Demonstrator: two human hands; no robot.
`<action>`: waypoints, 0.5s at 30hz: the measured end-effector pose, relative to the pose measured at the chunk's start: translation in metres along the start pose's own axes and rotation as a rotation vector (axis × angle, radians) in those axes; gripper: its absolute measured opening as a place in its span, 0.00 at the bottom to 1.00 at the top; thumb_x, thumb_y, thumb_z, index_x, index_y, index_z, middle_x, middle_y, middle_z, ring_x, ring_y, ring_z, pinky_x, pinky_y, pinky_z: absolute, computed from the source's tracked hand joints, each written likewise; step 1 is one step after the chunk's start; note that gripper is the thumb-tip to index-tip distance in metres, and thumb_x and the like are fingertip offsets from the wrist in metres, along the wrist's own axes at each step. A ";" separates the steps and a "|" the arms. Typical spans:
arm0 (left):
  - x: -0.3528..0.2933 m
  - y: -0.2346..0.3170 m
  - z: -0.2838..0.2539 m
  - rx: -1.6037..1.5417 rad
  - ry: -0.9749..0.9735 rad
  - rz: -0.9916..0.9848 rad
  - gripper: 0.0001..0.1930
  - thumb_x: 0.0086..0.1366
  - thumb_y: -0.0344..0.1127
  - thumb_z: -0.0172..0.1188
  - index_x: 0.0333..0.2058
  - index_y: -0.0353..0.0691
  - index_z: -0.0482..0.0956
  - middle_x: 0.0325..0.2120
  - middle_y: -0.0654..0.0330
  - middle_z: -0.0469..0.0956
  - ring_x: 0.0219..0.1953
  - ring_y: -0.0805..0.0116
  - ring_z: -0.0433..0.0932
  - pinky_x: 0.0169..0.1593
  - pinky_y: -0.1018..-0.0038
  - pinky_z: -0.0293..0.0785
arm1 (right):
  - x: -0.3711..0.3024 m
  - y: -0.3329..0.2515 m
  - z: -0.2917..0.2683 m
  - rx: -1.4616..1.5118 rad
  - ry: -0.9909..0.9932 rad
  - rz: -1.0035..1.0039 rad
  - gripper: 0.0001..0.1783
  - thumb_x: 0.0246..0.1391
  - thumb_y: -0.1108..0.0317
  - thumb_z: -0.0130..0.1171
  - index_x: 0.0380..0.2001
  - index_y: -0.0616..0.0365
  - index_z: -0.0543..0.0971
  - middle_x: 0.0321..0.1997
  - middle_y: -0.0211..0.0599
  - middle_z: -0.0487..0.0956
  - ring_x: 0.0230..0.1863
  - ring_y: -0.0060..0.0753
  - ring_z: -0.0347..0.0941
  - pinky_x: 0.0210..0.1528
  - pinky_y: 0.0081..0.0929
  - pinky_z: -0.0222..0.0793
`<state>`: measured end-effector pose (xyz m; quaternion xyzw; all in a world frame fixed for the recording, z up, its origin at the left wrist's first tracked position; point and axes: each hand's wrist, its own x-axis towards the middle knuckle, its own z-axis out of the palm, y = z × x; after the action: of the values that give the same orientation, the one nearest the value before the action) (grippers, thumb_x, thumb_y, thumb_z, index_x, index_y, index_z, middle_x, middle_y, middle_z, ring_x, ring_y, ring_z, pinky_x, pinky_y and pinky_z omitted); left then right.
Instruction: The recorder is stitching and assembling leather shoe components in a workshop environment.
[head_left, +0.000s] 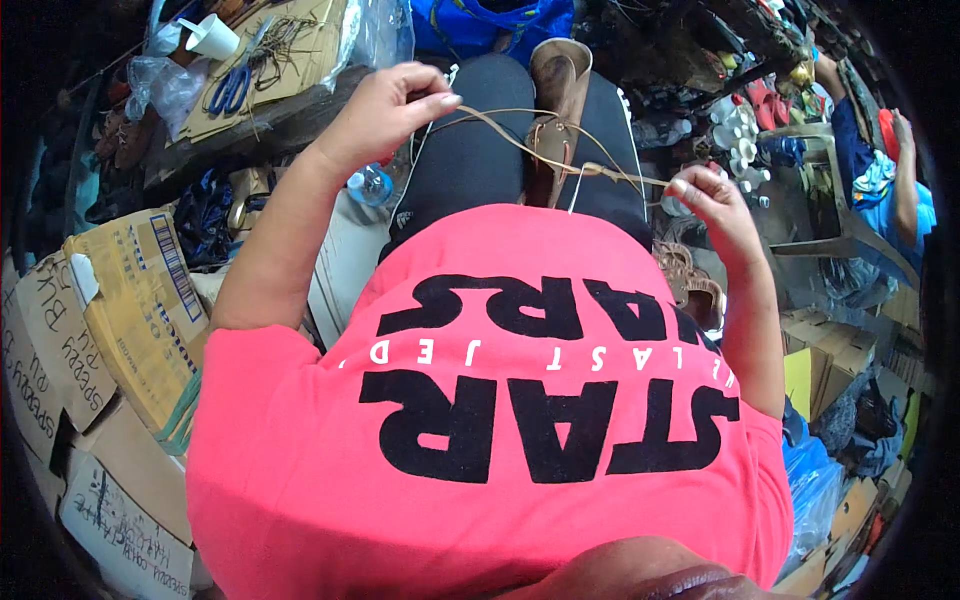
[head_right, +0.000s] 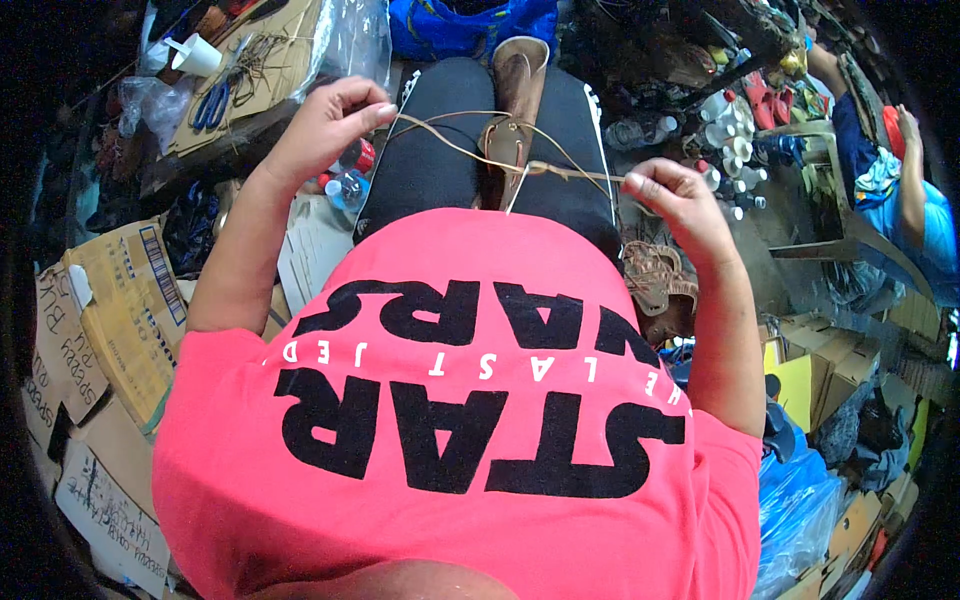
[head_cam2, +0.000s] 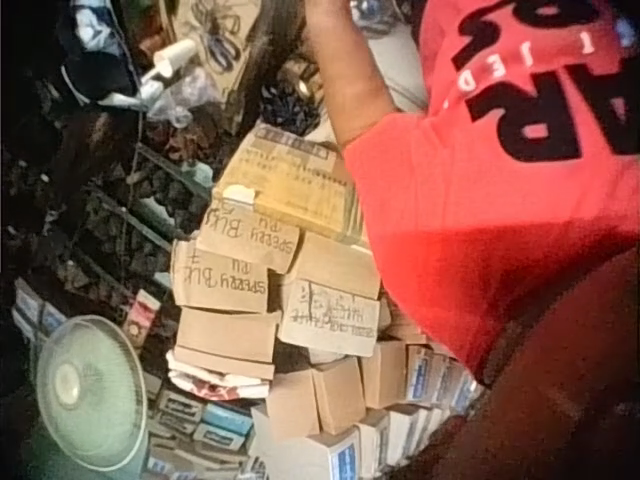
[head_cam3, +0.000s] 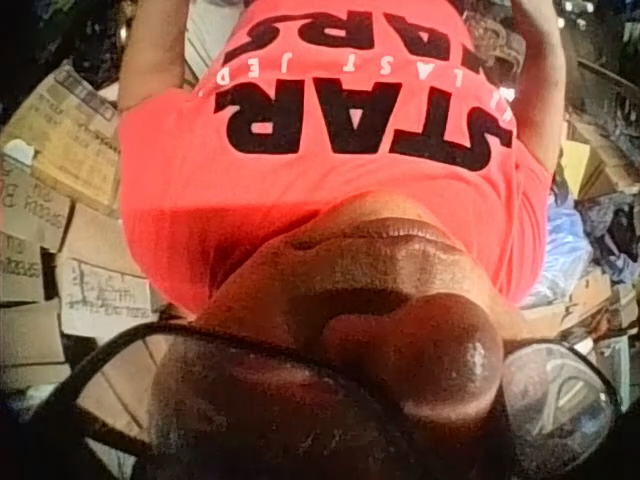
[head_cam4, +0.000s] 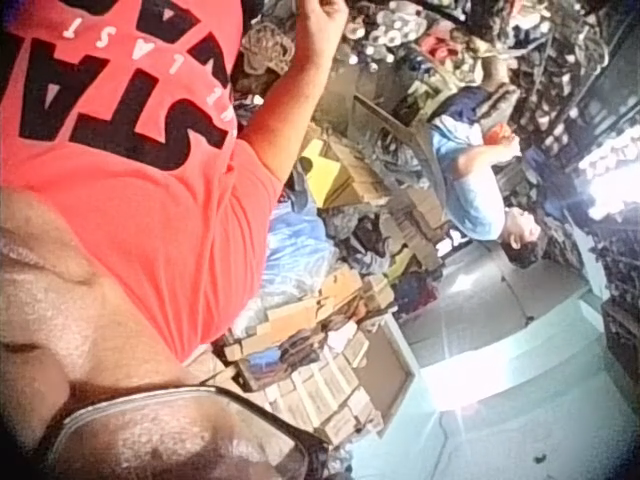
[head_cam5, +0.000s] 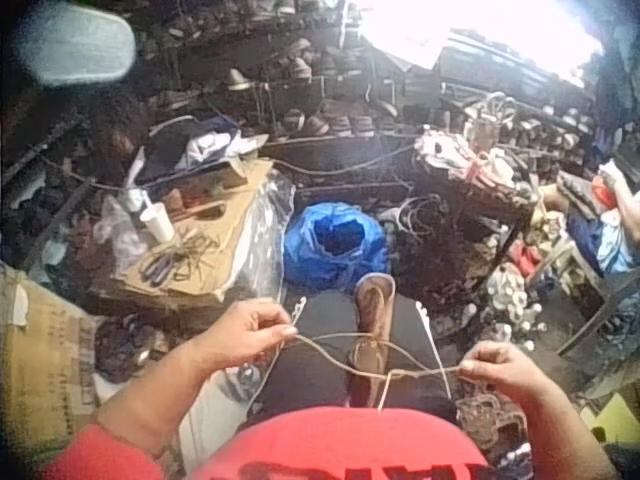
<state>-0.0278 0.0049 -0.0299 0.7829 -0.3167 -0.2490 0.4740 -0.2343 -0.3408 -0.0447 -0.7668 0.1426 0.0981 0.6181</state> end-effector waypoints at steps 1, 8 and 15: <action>-0.003 -0.010 0.000 0.119 0.020 -0.053 0.09 0.62 0.35 0.59 0.30 0.35 0.76 0.24 0.70 0.71 0.29 0.83 0.66 0.35 0.81 0.65 | 0.000 0.012 0.001 -0.046 -0.032 0.042 0.11 0.56 0.62 0.59 0.31 0.60 0.79 0.31 0.24 0.77 0.35 0.14 0.69 0.40 0.16 0.64; -0.019 -0.061 -0.016 0.583 0.074 -0.099 0.10 0.59 0.39 0.59 0.30 0.39 0.81 0.27 0.57 0.77 0.30 0.60 0.76 0.35 0.70 0.70 | -0.008 0.035 0.009 -0.745 0.084 0.044 0.10 0.50 0.65 0.62 0.36 0.54 0.81 0.36 0.36 0.77 0.41 0.34 0.73 0.43 0.28 0.67; -0.001 -0.035 -0.004 0.842 0.269 0.322 0.09 0.57 0.32 0.60 0.37 0.41 0.80 0.34 0.58 0.78 0.38 0.58 0.78 0.41 0.69 0.72 | 0.010 -0.005 0.054 -0.769 0.110 -0.560 0.13 0.44 0.69 0.65 0.37 0.50 0.82 0.37 0.39 0.77 0.42 0.44 0.73 0.44 0.35 0.69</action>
<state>-0.0167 0.0207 -0.0598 0.8733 -0.4433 0.0816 0.1847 -0.2221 -0.2883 -0.0550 -0.9529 -0.0837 -0.0675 0.2835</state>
